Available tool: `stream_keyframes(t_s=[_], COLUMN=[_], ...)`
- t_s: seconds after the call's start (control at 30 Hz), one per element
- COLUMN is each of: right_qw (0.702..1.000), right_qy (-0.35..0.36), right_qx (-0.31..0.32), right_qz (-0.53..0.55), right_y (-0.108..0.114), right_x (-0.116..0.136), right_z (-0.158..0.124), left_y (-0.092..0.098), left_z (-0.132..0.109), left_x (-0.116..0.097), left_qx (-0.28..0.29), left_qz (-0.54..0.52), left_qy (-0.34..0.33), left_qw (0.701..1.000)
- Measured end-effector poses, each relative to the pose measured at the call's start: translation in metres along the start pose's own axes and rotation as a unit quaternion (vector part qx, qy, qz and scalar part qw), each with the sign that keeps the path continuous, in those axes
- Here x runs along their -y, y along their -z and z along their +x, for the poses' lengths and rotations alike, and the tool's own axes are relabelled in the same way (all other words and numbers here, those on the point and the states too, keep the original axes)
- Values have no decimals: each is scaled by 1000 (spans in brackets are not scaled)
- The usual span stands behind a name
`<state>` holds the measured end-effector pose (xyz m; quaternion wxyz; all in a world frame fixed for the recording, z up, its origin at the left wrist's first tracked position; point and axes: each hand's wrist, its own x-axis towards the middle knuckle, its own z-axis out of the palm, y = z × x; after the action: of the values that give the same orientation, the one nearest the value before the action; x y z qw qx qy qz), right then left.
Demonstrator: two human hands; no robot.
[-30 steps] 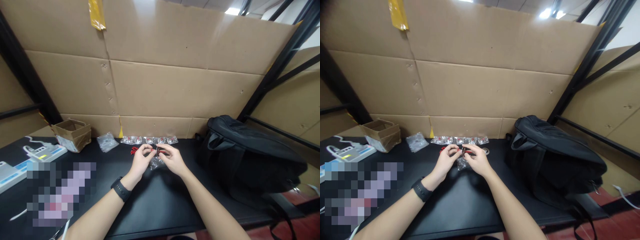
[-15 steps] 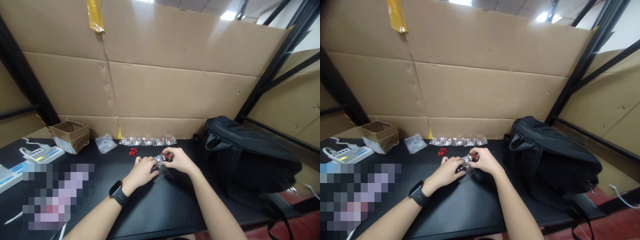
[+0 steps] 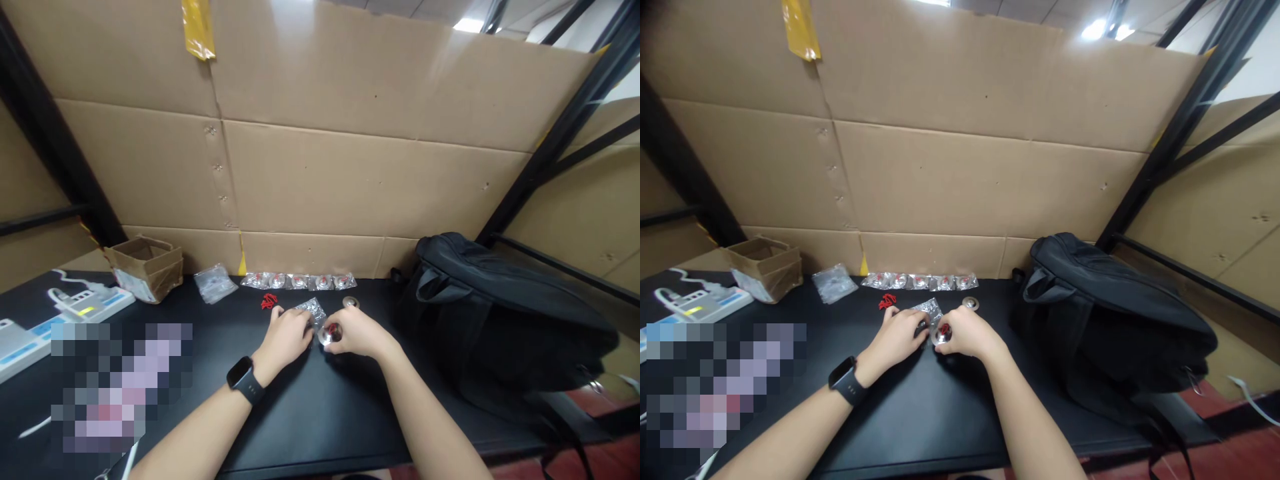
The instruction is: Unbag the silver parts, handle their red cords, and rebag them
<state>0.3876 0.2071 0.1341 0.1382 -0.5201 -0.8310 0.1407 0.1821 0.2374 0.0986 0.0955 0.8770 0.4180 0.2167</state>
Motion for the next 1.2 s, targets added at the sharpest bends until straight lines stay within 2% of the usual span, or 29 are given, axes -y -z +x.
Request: stream_keyframes(t_s=[0.3, 0.9, 1.07, 1.2], right_qw=[999, 999, 996, 988], right_qy=[-46, -36, -8, -38], right_qx=[-7, -33, -90, -150], right_qz=[-25, 5, 9, 12], right_y=[-7, -19, -27, -34], right_x=[-7, 4, 7, 7], right_z=[3, 8, 15, 22], left_y=[-1, -9, -12, -11], left_z=[2, 6, 5, 6], left_x=[3, 8, 9, 9], left_qx=[-3, -13, -7, -8], left_qz=[-9, 65, 69, 65], left_qy=[-22, -16, -12, -10], left_qw=[1000, 998, 998, 998])
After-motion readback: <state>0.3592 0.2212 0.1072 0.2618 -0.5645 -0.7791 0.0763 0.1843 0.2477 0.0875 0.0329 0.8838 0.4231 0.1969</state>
